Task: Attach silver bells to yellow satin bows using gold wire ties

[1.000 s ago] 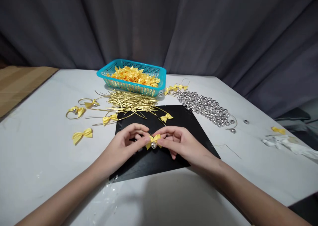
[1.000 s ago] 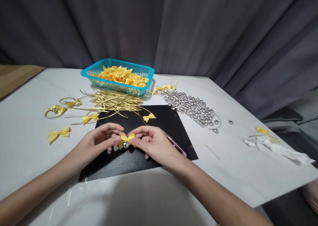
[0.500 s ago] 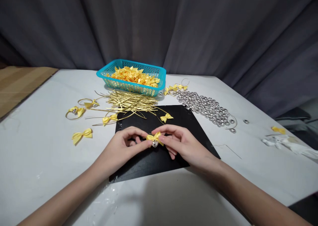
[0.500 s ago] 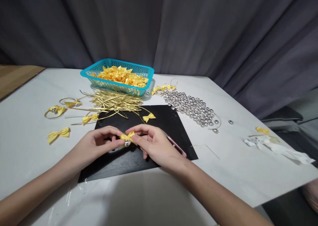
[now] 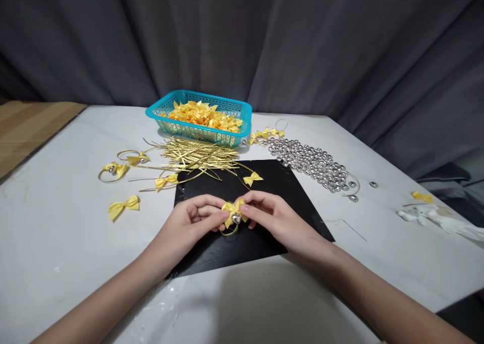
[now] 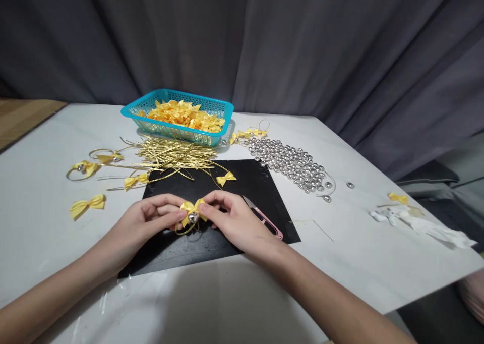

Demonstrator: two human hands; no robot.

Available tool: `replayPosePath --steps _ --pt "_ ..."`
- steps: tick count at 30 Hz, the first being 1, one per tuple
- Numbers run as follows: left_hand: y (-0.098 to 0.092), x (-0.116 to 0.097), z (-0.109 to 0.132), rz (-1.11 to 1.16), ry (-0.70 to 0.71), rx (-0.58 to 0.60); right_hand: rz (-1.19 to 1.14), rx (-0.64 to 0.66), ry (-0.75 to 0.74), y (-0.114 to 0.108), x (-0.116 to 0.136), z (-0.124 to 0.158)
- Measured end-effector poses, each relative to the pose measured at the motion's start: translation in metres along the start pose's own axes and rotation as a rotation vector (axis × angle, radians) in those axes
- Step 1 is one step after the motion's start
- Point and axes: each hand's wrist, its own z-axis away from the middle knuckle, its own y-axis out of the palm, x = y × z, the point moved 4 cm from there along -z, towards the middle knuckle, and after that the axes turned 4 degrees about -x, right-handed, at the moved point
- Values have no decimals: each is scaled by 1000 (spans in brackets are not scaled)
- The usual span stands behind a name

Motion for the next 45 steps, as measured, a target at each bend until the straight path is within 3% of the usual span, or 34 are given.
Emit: replayPosePath --steps 8,15,24,31,36,45 --pt "-1 -1 -1 -28 -22 69 -15 62 64 4 -3 -2" --pt "-5 -5 0 -146 87 -46 10 62 124 4 -5 -1" --pt "-6 -3 -1 -148 70 -75 -166 70 117 4 -2 3" --pt "-8 -2 -1 -147 48 -103 -60 -16 119 0 -4 1" --pt "-7 0 -2 -77 16 -51 0 -3 120 -1 -3 1" --pt "-7 -5 0 -130 68 -102 59 -13 115 -1 -3 0"
